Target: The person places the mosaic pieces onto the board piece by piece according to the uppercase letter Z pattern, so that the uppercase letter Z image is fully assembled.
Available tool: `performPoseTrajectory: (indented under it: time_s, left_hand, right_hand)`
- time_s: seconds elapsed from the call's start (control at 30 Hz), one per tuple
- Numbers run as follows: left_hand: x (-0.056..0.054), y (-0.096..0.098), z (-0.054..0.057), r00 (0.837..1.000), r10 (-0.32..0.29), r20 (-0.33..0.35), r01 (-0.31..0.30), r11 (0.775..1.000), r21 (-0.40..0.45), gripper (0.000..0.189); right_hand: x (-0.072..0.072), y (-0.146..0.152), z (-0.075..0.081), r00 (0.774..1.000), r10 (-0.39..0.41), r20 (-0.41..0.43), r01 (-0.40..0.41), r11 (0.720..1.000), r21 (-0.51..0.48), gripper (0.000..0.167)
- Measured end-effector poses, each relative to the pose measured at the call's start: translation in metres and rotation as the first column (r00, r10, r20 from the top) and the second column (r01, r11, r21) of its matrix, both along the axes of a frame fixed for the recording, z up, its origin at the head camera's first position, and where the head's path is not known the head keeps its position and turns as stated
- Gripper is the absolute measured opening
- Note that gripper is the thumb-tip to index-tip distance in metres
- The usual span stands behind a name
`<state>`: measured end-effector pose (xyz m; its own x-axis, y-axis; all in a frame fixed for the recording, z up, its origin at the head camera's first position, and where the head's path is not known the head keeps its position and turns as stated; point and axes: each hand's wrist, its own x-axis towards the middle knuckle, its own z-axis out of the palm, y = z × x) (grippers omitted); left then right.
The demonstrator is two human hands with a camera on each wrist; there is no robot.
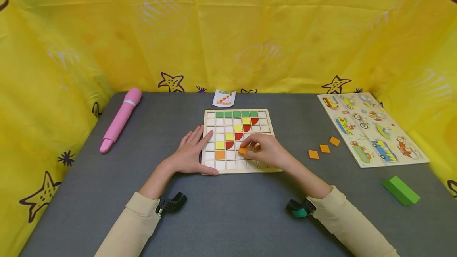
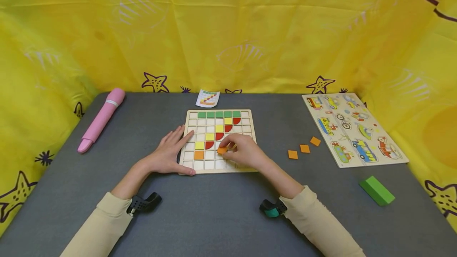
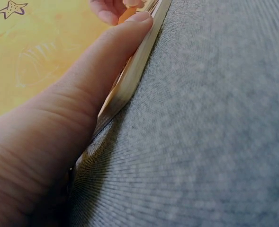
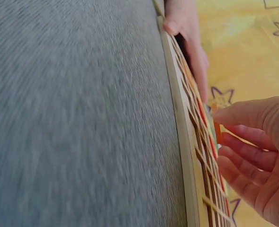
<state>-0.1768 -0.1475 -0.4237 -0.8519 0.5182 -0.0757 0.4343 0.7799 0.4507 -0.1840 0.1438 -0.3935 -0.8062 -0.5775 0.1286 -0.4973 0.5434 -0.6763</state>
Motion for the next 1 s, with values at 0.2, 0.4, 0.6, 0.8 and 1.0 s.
performPoseTrajectory:
  time_s: [0.2,0.4,0.6,0.8,1.0]
  left_hand:
    - [0.000,0.001,0.000,1.000,0.008,0.008,-0.008,1.000,-0.023,0.124]
    - [-0.001,0.002,0.000,1.000,0.007,0.010,-0.007,1.000,-0.019,0.124]
    - [-0.002,0.002,-0.001,1.000,0.006,0.007,-0.006,1.000,-0.019,0.124]
    - [-0.002,0.002,-0.002,1.000,0.005,0.006,-0.005,1.000,-0.012,0.124]
    - [0.000,0.001,-0.001,1.000,0.006,-0.002,-0.006,1.000,-0.003,0.124]
  right_hand:
    - [0.002,-0.015,-0.001,0.996,0.067,-0.051,-0.066,0.998,0.020,0.021]
    - [0.002,-0.025,-0.004,0.993,0.099,-0.061,-0.096,0.994,0.043,0.019]
    - [0.002,-0.029,-0.006,0.993,0.107,-0.056,-0.103,0.993,0.065,0.019]
    - [0.003,-0.028,-0.005,0.995,0.094,-0.027,-0.093,0.995,0.048,0.021]
    - [0.005,-0.017,-0.003,0.998,0.065,0.010,-0.065,0.998,-0.006,0.024]
